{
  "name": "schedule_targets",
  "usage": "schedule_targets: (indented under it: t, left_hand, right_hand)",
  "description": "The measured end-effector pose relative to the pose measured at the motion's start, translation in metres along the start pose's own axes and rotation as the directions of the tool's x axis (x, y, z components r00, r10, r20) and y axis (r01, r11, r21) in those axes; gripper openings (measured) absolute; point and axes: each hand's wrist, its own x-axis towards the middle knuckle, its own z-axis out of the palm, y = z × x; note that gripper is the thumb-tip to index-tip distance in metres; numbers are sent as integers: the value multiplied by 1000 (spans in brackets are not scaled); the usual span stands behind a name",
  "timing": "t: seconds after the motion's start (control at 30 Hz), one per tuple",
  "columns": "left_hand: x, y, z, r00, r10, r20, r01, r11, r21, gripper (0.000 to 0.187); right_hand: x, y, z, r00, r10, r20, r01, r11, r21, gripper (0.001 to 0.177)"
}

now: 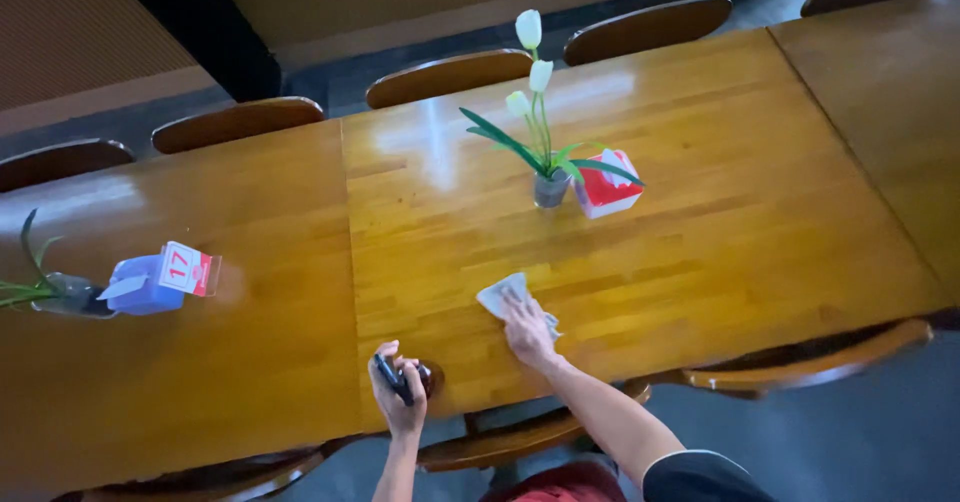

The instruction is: Wiping a long wooden table with a spray bottle and a cloth.

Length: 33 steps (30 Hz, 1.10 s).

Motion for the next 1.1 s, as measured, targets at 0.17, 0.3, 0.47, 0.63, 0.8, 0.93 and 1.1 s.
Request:
schedule_targets:
  t: [0.17,0.3,0.47,0.63,0.8,0.93,1.1]
  left_hand:
    - [35,-20,-29,995,89,41,-89,996,-7,29]
    - [40,-30,-40,995,89,48,-88,996,-15,29]
    - [48,-34,-38,994,-80,77,85,995,-61,27]
    - [53,-35,-37,991,119,65,-124,990,71,27]
    - [62,-50,-34,994,-15,105,22,998,-66,25]
    - [70,-64,-38,986,72,150,-54,992,-117,27]
    - [77,-67,-28,963,247,111,-255,965,65,28]
  right_hand:
    - [-28,-34,-21,907,-357,223,311,926,215,62]
    - [-51,11,-48,883,-367,294,315,926,209,66]
    - [-10,18,-16,996,35,-79,-43,995,-91,62]
    - [17,-55,38,981,190,31,-189,982,-19,67]
    - [-14,-93,-7,951,-235,201,208,967,150,67]
    - [-9,-39,-22,874,-326,360,280,944,177,70]
    - [48,-25,-1,967,-194,165,183,980,81,67]
